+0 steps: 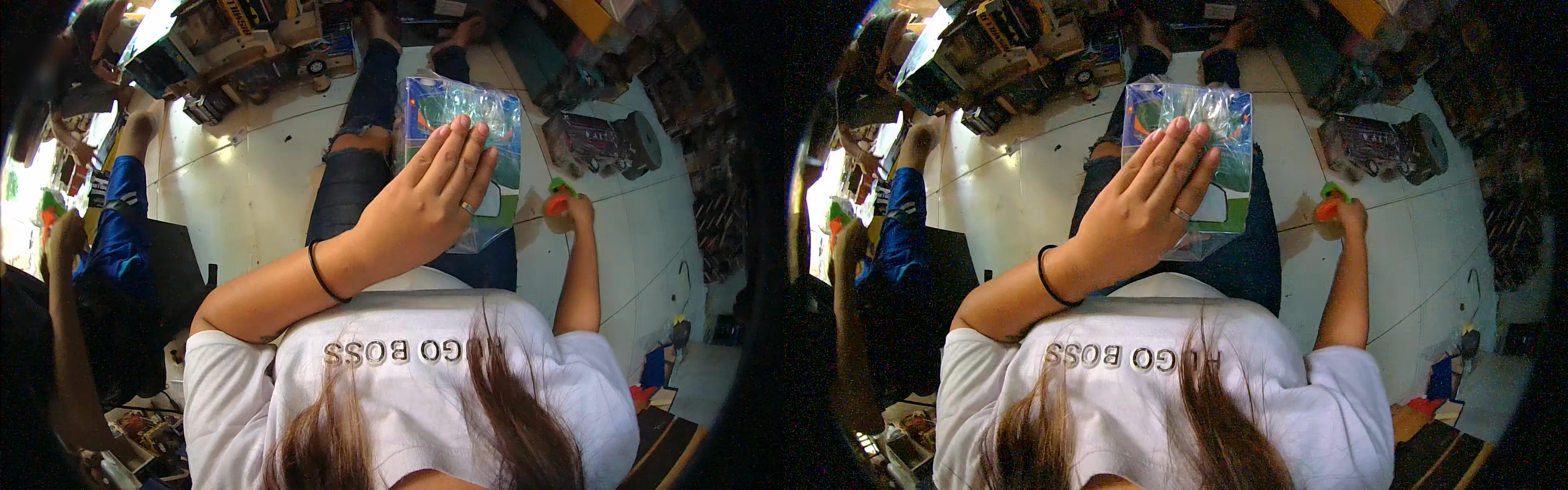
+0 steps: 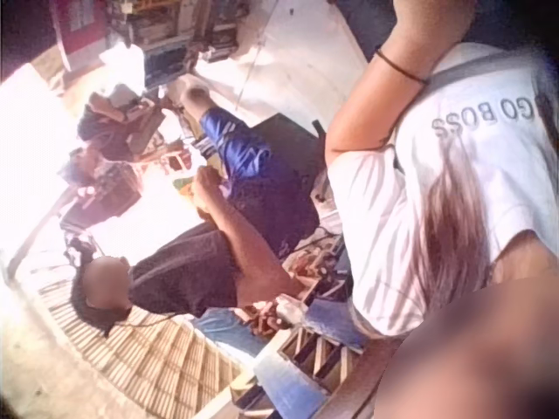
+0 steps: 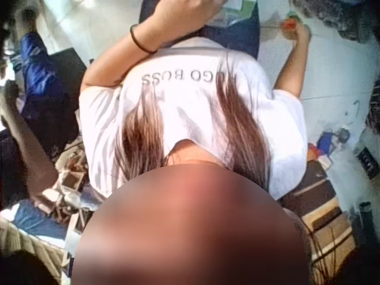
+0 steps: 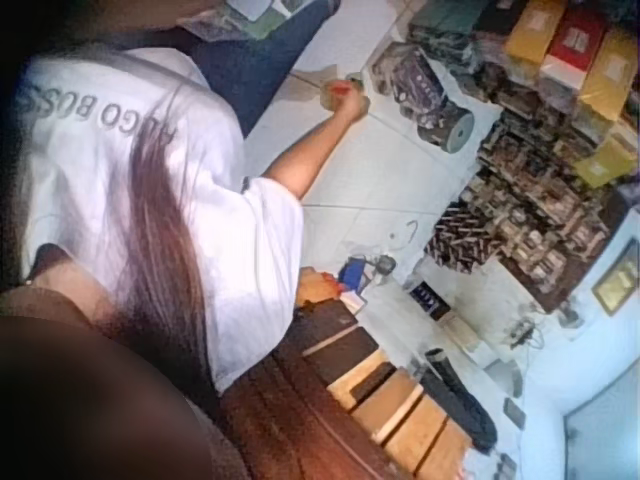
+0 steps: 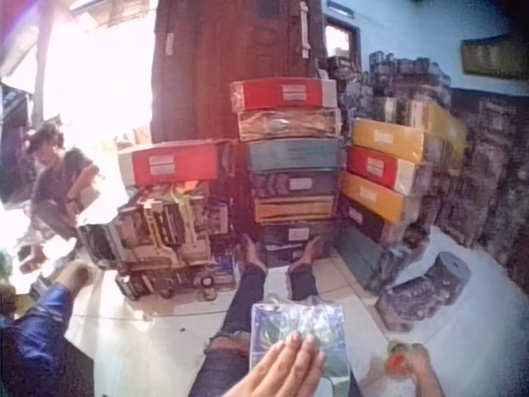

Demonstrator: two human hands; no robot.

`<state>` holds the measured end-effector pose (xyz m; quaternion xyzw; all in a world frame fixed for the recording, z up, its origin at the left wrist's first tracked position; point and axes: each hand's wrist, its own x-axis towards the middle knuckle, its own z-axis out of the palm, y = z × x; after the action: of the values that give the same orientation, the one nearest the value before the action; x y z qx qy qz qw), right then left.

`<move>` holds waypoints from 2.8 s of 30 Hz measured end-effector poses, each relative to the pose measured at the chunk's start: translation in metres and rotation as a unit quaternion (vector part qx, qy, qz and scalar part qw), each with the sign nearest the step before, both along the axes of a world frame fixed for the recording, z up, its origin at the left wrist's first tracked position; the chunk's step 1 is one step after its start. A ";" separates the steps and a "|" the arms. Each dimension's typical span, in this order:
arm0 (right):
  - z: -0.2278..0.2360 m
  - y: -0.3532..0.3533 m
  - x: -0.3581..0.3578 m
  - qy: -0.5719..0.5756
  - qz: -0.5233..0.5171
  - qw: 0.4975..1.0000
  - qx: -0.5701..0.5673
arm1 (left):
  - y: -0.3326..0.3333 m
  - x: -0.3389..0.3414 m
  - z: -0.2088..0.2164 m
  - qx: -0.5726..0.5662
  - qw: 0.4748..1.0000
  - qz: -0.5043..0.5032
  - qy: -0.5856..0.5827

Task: The person sits on the floor and wraps several toy boxes in clear plastic film using a handheld tape dispenser. They place each box in the film, fold the edges, and secure them with tape, repeating the process for multiple items.

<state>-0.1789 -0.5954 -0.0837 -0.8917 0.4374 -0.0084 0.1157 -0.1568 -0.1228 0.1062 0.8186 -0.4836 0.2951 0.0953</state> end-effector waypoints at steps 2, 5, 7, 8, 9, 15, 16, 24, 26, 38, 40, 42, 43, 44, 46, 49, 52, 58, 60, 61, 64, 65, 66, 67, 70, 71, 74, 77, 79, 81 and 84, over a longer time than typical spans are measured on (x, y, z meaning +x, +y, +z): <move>0.074 0.020 -0.012 -0.195 0.008 0.981 0.021 | -0.002 -0.004 -0.001 0.002 1.000 0.021 0.005; 0.197 0.089 0.000 -0.519 0.165 0.796 0.264 | -0.005 -0.010 -0.004 0.008 0.999 0.033 -0.005; 0.263 0.147 0.014 -0.487 0.428 0.716 0.258 | -0.004 -0.011 -0.007 0.008 0.999 0.043 -0.021; 0.291 0.178 0.027 -0.427 0.562 0.692 0.149 | -0.003 -0.011 -0.009 -0.002 0.999 0.029 -0.018; 0.310 0.211 0.036 -0.355 0.644 0.667 0.124 | -0.002 -0.011 -0.011 -0.014 1.000 0.018 -0.015; 0.409 0.387 0.058 0.116 0.853 0.505 -0.060 | 0.000 -0.006 -0.016 -0.051 0.998 0.014 -0.023; 0.427 0.399 0.061 0.227 0.835 0.494 -0.088 | 0.000 -0.005 -0.015 -0.045 0.999 0.015 -0.025; 0.388 0.373 0.090 0.159 0.884 0.432 -0.087 | 0.004 -0.002 -0.018 -0.061 0.998 -0.002 0.000; 0.379 0.328 0.069 0.057 0.869 0.471 -0.140 | 0.003 -0.003 -0.020 -0.063 0.998 -0.010 0.007; 0.295 0.165 -0.035 -0.137 0.716 0.661 -0.179 | 0.012 0.000 -0.026 -0.058 0.997 -0.050 0.025; 0.273 0.176 -0.019 -0.144 0.716 0.668 -0.142 | 0.011 0.000 -0.029 -0.044 0.998 -0.040 0.015; 0.238 0.176 0.013 0.075 0.696 0.684 -0.208 | 0.019 0.001 -0.022 -0.003 1.000 -0.016 -0.003; 0.208 0.177 0.029 0.257 0.656 0.665 -0.246 | 0.024 0.001 -0.013 -0.039 0.998 -0.050 -0.018; 0.183 0.166 0.035 0.295 0.660 0.663 -0.195 | 0.032 -0.001 -0.001 -0.054 0.996 -0.077 -0.003; 0.126 0.132 0.052 0.236 0.662 0.704 -0.103 | 0.043 0.009 0.025 -0.112 0.976 -0.182 -0.042; 0.027 0.090 0.047 0.022 0.563 0.826 0.031 | 0.026 0.040 0.057 -0.115 0.942 -0.271 0.161; -0.029 0.070 0.037 -0.077 0.507 0.844 0.156 | -0.051 0.087 0.058 0.199 0.884 -0.418 0.070; 0.053 0.146 0.017 -0.428 0.150 0.822 0.344 | -0.061 0.208 0.066 0.109 0.953 0.066 0.275; 0.087 0.205 0.031 -0.490 0.231 0.758 0.362 | -0.050 0.224 0.064 0.068 0.954 0.178 0.231; 0.095 0.237 0.043 -0.482 0.294 0.753 0.340 | -0.045 0.224 0.064 0.065 0.947 0.205 0.237; 0.106 0.295 0.100 -0.532 0.132 0.583 0.600 | -0.023 0.194 0.062 0.118 0.908 0.188 0.355; 0.107 0.306 0.119 -0.519 0.117 0.504 0.681 | -0.010 0.180 0.067 0.107 0.871 0.165 0.450; 0.109 0.311 0.128 -0.475 0.108 0.357 0.797 | 0.002 0.154 0.060 0.032 0.838 0.107 0.534; 0.111 0.315 0.136 -0.428 0.111 0.369 0.818 | 0.016 0.129 0.053 -0.069 0.791 0.093 0.601; 0.123 0.317 0.132 -0.382 0.189 0.417 0.803 | 0.033 0.078 0.024 -0.389 0.601 -0.003 0.698; 0.127 0.313 0.122 -0.381 0.228 0.386 0.809 | 0.036 0.066 0.012 -0.432 0.546 0.000 0.718; 0.144 0.296 0.105 -0.321 0.235 0.449 0.800 | 0.029 0.051 -0.018 -0.467 0.555 -0.040 0.687; 0.174 0.269 0.114 -0.398 0.459 0.579 0.543 | 0.017 0.052 -0.030 -0.498 0.568 -0.057 0.653; 0.207 0.250 0.123 -0.345 0.575 0.662 0.335 | 0.011 0.052 -0.028 -0.501 0.584 -0.066 0.635; 0.251 0.250 0.138 -0.168 0.664 0.704 0.189 | 0.009 0.052 -0.024 -0.491 0.600 -0.092 0.625; 0.307 0.265 0.138 -0.386 0.625 0.646 0.207 | 0.014 0.052 -0.015 -0.496 0.616 -0.077 0.607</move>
<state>-0.0413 -0.3303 0.2235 -0.8220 -0.3182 -0.1866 0.4338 -0.1047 -0.1084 0.0912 0.5993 -0.1568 -0.0826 0.7807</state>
